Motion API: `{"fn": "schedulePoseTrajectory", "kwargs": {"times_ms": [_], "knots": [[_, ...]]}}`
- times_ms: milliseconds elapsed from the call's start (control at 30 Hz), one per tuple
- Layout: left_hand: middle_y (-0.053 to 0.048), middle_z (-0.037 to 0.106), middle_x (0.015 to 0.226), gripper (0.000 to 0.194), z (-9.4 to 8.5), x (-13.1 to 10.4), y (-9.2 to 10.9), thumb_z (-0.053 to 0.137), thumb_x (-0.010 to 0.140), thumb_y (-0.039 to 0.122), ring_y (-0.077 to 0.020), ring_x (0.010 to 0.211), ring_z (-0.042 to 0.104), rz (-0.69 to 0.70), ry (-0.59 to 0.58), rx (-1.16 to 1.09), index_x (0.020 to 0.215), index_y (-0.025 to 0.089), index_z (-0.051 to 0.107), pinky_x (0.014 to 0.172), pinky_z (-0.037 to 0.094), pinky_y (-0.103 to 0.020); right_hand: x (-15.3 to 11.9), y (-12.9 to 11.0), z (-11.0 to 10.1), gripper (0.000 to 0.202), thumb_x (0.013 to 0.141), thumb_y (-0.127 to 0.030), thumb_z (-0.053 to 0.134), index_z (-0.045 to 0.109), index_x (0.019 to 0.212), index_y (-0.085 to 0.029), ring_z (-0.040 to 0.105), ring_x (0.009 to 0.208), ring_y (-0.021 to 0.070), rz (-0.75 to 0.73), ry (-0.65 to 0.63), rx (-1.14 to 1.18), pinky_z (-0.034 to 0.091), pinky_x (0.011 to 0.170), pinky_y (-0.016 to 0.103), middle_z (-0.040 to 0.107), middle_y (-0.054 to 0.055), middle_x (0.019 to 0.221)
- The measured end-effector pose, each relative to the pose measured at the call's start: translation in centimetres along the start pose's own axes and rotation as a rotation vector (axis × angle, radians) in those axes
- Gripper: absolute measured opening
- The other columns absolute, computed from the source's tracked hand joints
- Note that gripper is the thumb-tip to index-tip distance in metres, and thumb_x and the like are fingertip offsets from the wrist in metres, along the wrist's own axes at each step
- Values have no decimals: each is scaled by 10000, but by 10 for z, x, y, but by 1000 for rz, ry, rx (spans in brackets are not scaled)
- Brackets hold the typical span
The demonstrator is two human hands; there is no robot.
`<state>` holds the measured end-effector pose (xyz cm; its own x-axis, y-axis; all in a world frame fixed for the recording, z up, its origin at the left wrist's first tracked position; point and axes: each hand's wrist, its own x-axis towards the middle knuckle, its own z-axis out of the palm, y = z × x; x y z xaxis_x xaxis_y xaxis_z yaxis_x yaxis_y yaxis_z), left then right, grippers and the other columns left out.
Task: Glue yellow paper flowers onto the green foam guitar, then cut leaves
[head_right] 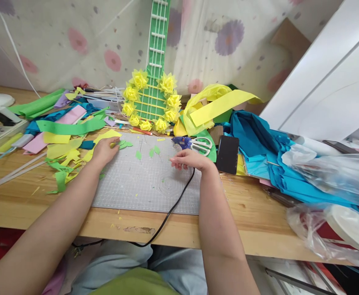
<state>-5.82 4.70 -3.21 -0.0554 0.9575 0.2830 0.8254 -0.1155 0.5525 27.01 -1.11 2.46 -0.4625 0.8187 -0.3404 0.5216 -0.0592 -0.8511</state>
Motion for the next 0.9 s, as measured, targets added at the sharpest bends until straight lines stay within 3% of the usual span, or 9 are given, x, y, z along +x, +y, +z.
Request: {"fn": "schedulePoseTrajectory", "kwargs": {"times_ms": [133, 333, 467, 600, 733, 900], "knots": [[-82, 699, 955, 305, 2, 3, -2, 533, 711, 189, -279, 985, 581, -20, 22, 28, 980, 198, 677, 864, 433, -402, -18, 18, -21, 442, 647, -591, 623, 631, 600, -152, 445, 458, 92, 147, 53, 5, 285, 421, 241, 560, 38, 529], [-83, 681, 966, 359, 1, 0, 1, 571, 684, 212, -283, 1000, 561, -1, 56, 44, 1031, 216, 663, 875, 425, -398, -27, 35, -33, 453, 605, -575, 679, 425, 509, -212, 228, 417, 66, 263, 373, -82, 177, 410, 258, 321, -59, 434], [-108, 654, 1032, 469, 0, -1, 6, 593, 674, 223, -302, 1049, 535, 51, 17, 62, 1142, 207, 617, 907, 403, -413, -13, 39, -29, 389, 553, -510, 731, 497, 637, -211, 355, 500, 97, 136, 557, -185, 269, 460, 258, 437, -34, 549], [-75, 701, 928, 421, 1, 0, 8, 577, 679, 176, -296, 986, 567, 29, -6, 32, 1093, 213, 642, 900, 401, -425, 8, 39, -16, 358, 601, -497, 690, 560, 738, -192, 479, 614, 137, 92, 579, -200, 359, 542, 269, 552, 6, 683], [-53, 712, 882, 430, -2, -1, 12, 564, 676, 150, -273, 933, 598, -34, 31, 12, 1093, 226, 636, 861, 427, -398, 21, 39, -7, 322, 625, -464, 671, 600, 742, -172, 525, 640, 164, 124, 632, -185, 394, 579, 287, 589, 32, 682], [-42, 691, 944, 486, -5, -5, 13, 584, 668, 156, -203, 871, 627, -120, 126, -221, 1149, 223, 580, 841, 457, -347, 22, 39, -5, 324, 604, -458, 678, 593, 738, -175, 516, 596, 142, 54, 714, 81, 390, 543, 271, 574, 20, 646]]}}
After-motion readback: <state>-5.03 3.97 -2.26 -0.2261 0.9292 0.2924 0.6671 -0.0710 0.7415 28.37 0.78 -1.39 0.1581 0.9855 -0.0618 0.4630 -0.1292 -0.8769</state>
